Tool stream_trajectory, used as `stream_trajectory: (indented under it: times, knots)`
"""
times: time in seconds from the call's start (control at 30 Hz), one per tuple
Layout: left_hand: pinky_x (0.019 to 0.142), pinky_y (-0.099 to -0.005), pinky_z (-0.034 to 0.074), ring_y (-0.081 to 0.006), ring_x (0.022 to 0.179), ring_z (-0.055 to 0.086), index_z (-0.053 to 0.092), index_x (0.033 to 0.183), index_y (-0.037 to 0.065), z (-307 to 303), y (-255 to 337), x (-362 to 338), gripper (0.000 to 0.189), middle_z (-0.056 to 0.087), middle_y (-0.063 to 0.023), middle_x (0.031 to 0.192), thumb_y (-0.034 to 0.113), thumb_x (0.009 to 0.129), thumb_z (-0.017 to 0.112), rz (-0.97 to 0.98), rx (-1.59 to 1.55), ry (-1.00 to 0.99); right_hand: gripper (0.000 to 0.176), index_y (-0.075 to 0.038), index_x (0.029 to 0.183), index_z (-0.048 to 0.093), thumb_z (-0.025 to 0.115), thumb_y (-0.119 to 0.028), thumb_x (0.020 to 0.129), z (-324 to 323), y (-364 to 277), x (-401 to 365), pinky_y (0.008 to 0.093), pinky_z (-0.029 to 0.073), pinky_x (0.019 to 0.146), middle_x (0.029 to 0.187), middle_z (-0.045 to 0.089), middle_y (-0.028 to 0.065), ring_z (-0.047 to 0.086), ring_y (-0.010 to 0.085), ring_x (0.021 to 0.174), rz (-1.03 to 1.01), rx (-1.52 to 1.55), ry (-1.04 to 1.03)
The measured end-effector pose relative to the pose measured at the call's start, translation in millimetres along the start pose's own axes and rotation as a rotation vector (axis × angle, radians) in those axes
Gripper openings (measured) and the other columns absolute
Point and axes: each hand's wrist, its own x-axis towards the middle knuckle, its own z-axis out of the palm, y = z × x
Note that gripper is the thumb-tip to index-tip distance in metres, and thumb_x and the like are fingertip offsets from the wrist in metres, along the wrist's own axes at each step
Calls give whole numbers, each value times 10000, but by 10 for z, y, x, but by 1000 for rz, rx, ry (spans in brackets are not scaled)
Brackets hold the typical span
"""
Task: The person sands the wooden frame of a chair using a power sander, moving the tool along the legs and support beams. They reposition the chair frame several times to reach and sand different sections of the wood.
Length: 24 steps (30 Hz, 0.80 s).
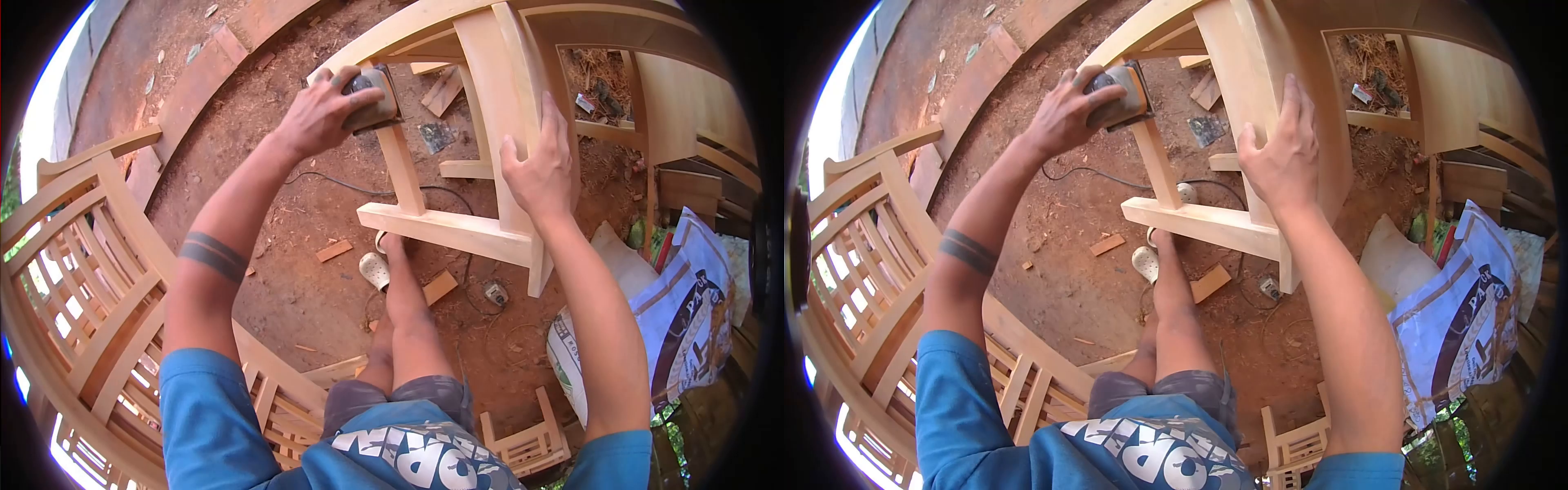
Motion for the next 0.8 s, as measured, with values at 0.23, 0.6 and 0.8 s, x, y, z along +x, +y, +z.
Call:
stream_trajectory:
  times: [0.23, 0.6, 0.8]
  knots:
    - [847, -478, 567, -399, 1006, 602, 608, 1260, 293, -247, -107, 171, 459, 531, -116, 1301, 189, 839, 758, 30, 94, -153, 771, 41, 1505, 316, 640, -193, 846, -18, -18, 6, 453, 383, 1144, 1467, 424, 272, 445, 413, 1360, 12, -1, -3]
    - [808, -474, 595, -390, 1033, 634, 587, 1314, 283, -266, 264, 712, 472, 540, -123, 1301, 220, 868, 731, -24, 197, -338, 770, 39, 1502, 319, 645, -184, 841, -18, -28, 0, 453, 385, 1144, 1466, 428, 269, 450, 414, 1353, 7, -9, 5]
    - [764, -402, 649, -385, 1080, 627, 577, 1331, 257, -266, 690, 819, 423, 551, -201, 1298, 220, 924, 688, -77, 225, -561, 771, 41, 1503, 315, 641, -178, 839, 6, 5, 9, 453, 382, 1144, 1463, 428, 275, 450, 418, 1351, 7, 10, 9]
